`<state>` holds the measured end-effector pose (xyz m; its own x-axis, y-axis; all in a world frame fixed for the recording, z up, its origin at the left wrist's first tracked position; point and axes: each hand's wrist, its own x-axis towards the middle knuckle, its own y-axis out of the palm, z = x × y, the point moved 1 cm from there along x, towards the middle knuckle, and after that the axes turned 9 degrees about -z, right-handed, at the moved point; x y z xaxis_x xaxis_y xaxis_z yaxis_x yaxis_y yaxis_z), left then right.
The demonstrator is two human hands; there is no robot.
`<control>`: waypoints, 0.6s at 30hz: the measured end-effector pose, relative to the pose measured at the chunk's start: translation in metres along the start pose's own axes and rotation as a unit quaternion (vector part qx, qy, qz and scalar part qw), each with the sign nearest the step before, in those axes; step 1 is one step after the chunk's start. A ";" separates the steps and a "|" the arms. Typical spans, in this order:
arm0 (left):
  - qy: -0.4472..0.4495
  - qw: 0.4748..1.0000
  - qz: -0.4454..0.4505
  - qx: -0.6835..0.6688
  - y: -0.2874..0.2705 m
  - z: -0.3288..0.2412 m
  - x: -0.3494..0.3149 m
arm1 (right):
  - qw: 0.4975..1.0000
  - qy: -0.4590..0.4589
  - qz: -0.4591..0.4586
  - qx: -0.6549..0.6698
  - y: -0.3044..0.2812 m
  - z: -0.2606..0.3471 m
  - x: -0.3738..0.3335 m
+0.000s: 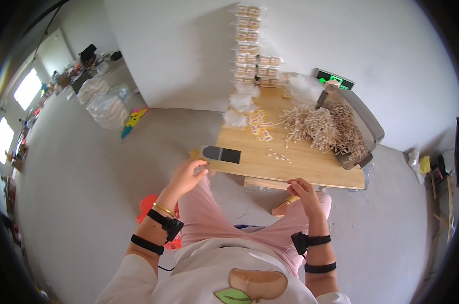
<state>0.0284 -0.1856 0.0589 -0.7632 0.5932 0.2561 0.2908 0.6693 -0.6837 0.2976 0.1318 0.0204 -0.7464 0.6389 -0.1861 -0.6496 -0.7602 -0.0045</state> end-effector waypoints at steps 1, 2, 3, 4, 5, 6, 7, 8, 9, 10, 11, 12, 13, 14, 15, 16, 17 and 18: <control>-0.036 0.997 0.063 -0.005 0.013 -0.017 0.010 | 1.000 0.011 -0.016 0.010 -0.003 -0.006 0.004; -0.030 0.997 0.069 -0.010 0.030 -0.020 0.019 | 1.000 0.011 -0.026 0.008 -0.004 -0.010 0.010; 0.017 0.996 0.086 -0.028 0.050 -0.019 0.024 | 0.999 0.014 -0.041 -0.001 -0.004 -0.014 0.014; 0.063 0.992 0.101 -0.045 0.068 -0.017 0.028 | 0.998 0.018 -0.054 -0.010 -0.005 -0.019 0.020; 0.067 0.991 0.107 -0.051 0.087 -0.019 0.036 | 0.998 0.019 -0.064 -0.012 -0.006 -0.024 0.029; 0.065 0.985 0.145 -0.066 0.103 -0.022 0.036 | 0.995 0.015 -0.088 -0.038 -0.008 -0.031 0.035; 0.062 0.978 0.183 -0.081 0.119 -0.025 0.036 | 0.992 0.010 -0.110 -0.063 -0.010 -0.038 0.041; 0.063 0.977 0.186 -0.085 0.133 -0.027 0.039 | 0.991 0.013 -0.115 -0.066 -0.014 -0.047 0.050; 0.078 0.973 0.211 -0.062 0.146 -0.031 0.044 | 0.988 0.008 -0.130 -0.085 -0.018 -0.055 0.060; 0.093 0.967 0.234 -0.038 0.157 -0.034 0.048 | 0.984 0.004 -0.144 -0.103 -0.023 -0.063 0.070; 0.097 0.965 0.243 -0.036 0.166 -0.038 0.052 | 0.984 0.006 -0.147 -0.104 -0.026 -0.067 0.079; 0.098 0.964 0.245 -0.037 0.175 -0.040 0.058 | 0.981 0.002 -0.147 -0.124 -0.029 -0.072 0.087; 0.106 0.968 0.225 -0.031 0.184 -0.043 0.065 | 0.978 -0.002 -0.147 -0.145 -0.032 -0.076 0.096; 0.114 0.972 0.207 -0.024 0.195 -0.043 0.070 | 0.978 0.002 -0.151 -0.143 -0.034 -0.085 0.105; 0.114 0.970 0.211 -0.025 0.205 -0.044 0.075 | 0.976 -0.030 -0.159 -0.146 -0.034 -0.090 0.114; 0.109 0.975 0.194 -0.019 0.214 -0.044 0.081 | 0.973 -0.061 -0.168 -0.149 -0.036 -0.095 0.120; 0.102 0.979 0.176 -0.011 0.221 -0.041 0.086 | 0.973 -0.057 -0.168 -0.147 -0.032 -0.094 0.125; 0.099 0.979 0.179 -0.008 0.229 -0.039 0.091 | 0.970 -0.067 -0.176 -0.153 -0.027 -0.093 0.130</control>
<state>0.0481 0.0393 -0.0479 -0.4835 0.8655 0.1307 0.5303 0.4084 -0.7430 0.2316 0.2249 -0.0949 -0.5125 0.8586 0.0099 -0.8091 -0.4790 -0.3404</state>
